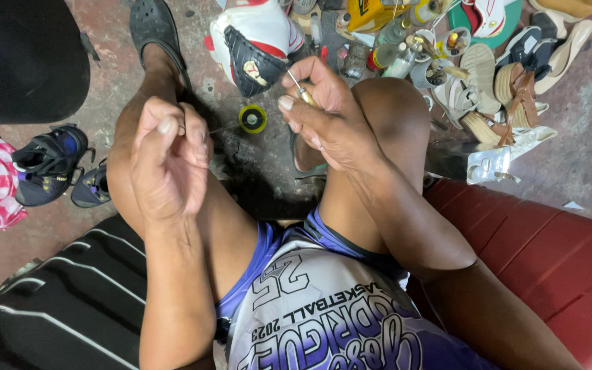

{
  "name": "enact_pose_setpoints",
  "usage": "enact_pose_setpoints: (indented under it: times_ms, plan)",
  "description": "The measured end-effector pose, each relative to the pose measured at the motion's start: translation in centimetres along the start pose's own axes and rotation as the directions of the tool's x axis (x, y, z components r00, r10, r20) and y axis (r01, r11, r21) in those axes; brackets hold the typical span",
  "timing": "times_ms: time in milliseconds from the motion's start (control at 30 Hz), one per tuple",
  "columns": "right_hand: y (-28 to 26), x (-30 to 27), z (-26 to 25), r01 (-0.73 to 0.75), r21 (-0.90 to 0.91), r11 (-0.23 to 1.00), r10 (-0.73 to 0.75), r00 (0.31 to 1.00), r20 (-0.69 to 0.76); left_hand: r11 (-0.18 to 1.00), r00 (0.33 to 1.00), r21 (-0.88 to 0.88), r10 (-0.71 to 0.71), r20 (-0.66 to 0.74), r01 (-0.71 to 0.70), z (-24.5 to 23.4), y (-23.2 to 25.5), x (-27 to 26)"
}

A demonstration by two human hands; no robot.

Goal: The person is repairing a white and red shoe by hand-sewing the sole to the upper. They use a needle and thread to stitch along the edge of the shoe, pulling the thread tight after each pass.

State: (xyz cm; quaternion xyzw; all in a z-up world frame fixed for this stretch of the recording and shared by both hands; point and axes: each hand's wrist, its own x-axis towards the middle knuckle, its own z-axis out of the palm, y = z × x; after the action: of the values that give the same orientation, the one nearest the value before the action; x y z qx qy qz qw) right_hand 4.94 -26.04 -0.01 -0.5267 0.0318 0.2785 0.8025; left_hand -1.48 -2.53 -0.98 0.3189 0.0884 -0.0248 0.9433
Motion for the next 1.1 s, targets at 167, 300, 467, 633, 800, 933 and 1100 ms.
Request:
enact_pose_setpoints:
  times_ms: [167, 300, 467, 633, 800, 933, 1100]
  plan:
    - [0.0, -0.2, 0.0, 0.021, -0.009, 1.0, -0.021, 1.0, 0.019, 0.677, 0.995, 0.733, 0.02, -0.096, 0.057, 1.9, -1.0, -0.4]
    - [0.4, 0.1, 0.0, 0.031, -0.013, 0.999, -0.031, 0.999, 0.029, 0.329, 0.994, 0.94, -0.083, -0.066, 0.09, 2.4, -1.5, -0.7]
    - [0.6, -0.2, -0.1, 0.068, -0.029, 0.997, -0.066, 0.995, 0.081, 0.545, 0.998, 0.836, 0.037, 0.05, -0.062, 1.3, -1.5, -1.2]
    - [0.2, -0.4, 0.1, 0.138, -0.14, 0.98, -0.124, 0.986, 0.108, 0.989, 0.996, 0.13, 0.056, 0.063, -0.064, 1.7, 1.3, -2.2]
    - [-2.3, -2.1, -1.2, 0.12, -0.222, 0.968, -0.073, 0.976, 0.207, 0.999, 1.0, -0.054, -0.006, -0.004, 0.005, 3.1, 4.5, -4.0]
    - [-5.1, -4.5, -3.1, 0.194, -0.518, 0.833, -0.069, 0.966, 0.249, 0.771, 0.977, 0.629, 0.048, -0.206, 0.095, 4.7, 4.1, -3.9]
    - [-5.9, -7.8, -3.9, 0.08, -0.523, 0.848, 0.146, 0.915, 0.377, 0.481, 0.992, 0.87, -0.114, -0.061, 0.109, 6.7, 1.2, -4.9]
